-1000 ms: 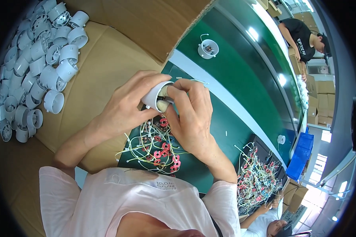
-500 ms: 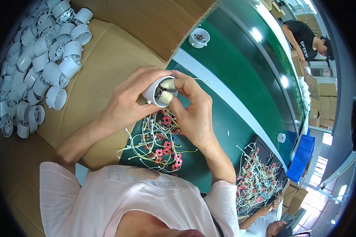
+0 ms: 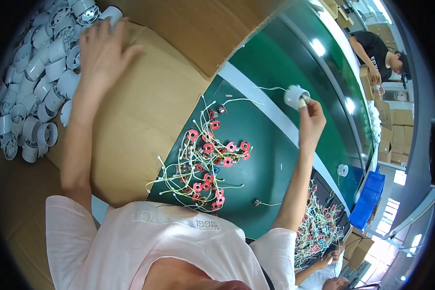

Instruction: Assembling LED light bulb components into their plastic housings on a production line.

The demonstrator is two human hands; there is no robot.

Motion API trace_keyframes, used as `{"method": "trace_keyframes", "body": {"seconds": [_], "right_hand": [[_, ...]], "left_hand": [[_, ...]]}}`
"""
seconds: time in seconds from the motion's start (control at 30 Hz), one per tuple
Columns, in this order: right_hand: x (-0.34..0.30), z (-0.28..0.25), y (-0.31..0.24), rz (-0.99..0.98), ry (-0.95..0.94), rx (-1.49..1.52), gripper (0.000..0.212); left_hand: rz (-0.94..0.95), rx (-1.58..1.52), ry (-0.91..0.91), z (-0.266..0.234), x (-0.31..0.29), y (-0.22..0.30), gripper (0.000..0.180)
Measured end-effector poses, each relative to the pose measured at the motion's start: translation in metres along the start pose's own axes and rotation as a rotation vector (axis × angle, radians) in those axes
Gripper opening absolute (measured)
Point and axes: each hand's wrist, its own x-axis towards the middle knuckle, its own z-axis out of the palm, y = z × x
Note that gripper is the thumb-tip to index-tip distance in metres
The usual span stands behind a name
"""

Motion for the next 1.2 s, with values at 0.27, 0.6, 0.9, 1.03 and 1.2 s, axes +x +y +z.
{"method": "trace_keyframes", "body": {"seconds": [0.27, 0.6, 0.9, 1.03, 1.2], "right_hand": [[-0.021, 0.024, -0.034, -0.591, 0.119, -0.262, 0.023], [-0.057, 0.091, -0.083, -0.67, -0.495, -0.29, 0.029], [-0.082, 0.018, -0.105, -0.104, -0.392, 0.462, 0.028], [-0.096, -0.006, -0.118, -0.178, -0.438, 0.757, 0.032], [-0.099, 0.013, -0.118, -0.112, -0.584, 0.922, 0.046]], "left_hand": [[-0.013, -0.055, -0.248, 0.016, 0.002, -0.012, 0.041], [0.252, -0.819, -0.32, -0.021, -0.03, 0.069, 0.042], [0.1, -1.193, -0.701, -0.036, -0.025, 0.053, 0.044], [-0.025, -1.668, -0.831, -0.037, -0.03, 0.061, 0.045], [0.081, -1.98, -0.892, -0.028, -0.038, 0.061, 0.054]]}}
